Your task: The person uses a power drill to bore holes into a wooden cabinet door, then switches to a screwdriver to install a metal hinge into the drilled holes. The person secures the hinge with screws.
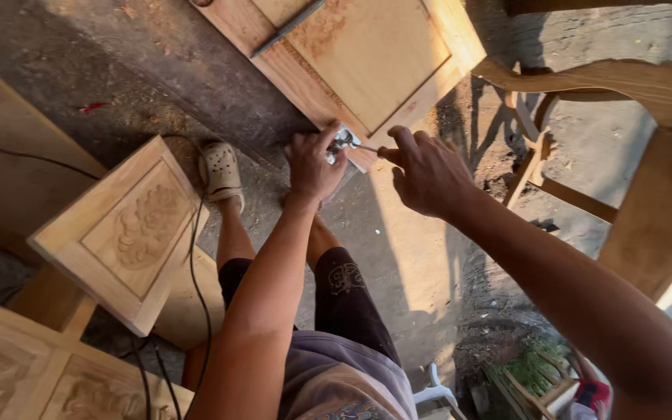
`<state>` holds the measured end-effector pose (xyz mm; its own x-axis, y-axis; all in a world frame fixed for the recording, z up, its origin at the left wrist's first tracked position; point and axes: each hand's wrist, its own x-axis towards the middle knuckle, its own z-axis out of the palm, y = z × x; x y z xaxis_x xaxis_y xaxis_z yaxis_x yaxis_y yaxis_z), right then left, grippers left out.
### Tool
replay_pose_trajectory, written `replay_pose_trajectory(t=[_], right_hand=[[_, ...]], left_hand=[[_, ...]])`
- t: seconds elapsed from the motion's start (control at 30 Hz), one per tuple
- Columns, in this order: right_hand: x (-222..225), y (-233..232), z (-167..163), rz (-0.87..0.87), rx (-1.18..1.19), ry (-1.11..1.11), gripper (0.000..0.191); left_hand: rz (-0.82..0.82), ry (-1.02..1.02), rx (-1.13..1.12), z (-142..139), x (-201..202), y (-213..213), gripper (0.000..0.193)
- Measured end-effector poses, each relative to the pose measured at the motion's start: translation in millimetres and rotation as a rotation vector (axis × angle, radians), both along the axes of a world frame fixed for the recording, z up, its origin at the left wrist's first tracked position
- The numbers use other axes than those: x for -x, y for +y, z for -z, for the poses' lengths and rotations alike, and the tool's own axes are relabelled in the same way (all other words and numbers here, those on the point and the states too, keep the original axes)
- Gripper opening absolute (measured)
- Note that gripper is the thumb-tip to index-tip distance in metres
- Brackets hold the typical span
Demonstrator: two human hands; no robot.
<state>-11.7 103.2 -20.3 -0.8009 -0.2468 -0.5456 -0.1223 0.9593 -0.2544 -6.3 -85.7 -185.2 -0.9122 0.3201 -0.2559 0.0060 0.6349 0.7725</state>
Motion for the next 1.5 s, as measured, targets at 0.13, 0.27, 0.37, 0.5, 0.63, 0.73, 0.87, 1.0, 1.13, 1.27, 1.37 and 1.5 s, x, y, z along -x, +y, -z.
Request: replay_pose_trajectory(t=[0.13,0.27,0.37,0.5,0.63,0.73,0.87,1.0,1.13,1.27,1.37,1.5], right_hand=[[7,-1,-13,-0.544,-0.135,0.211,0.028],[23,-12,-3,-0.108,-0.264,-0.359,0.044],[22,-17,0,0.270,-0.175,-0.376,0.054],[7,-15,-4,-0.234,-0.109,0.090,0.033],[-1,-15,0,-0.128,-0.154,-0.328,0.039],[-1,-16,3,0.664,-0.078,-0.418,0.052],[-3,-15,-2,0.027,-0.083,-0.041,0.046],[-3,-14,-1,0.092,-0.210,-0.224,0.038],[-3,-13,1,0.488,-0.183,-0.391,0.051],[-4,-13,-1,-0.248,-0.171,0.034,0.027],[-3,-13,4,-0.125,-0.219,-0.126,0.027],[-8,-17,10,0.301,-0.028,-0.332,0.036]], left_hand=[[0.128,-0.149,-0.034,3,6,-18,0.060],[0.082,-0.183,-0.063,6,10,-18,0.060],[0.066,-0.263,-0.069,8,12,-16,0.059],[0.070,-0.266,-0.079,9,13,-16,0.060],[0.042,-0.240,-0.104,8,12,-17,0.059],[0.062,-0.305,-0.063,7,15,-16,0.059],[0.057,-0.325,-0.031,7,17,-15,0.058],[0.061,-0.343,-0.014,5,15,-16,0.057],[0.045,-0.295,-0.066,4,16,-16,0.055],[0.038,-0.298,-0.047,4,18,-17,0.057],[0.064,-0.356,-0.036,2,18,-18,0.053],[0.040,-0.326,-0.056,2,17,-16,0.055]])
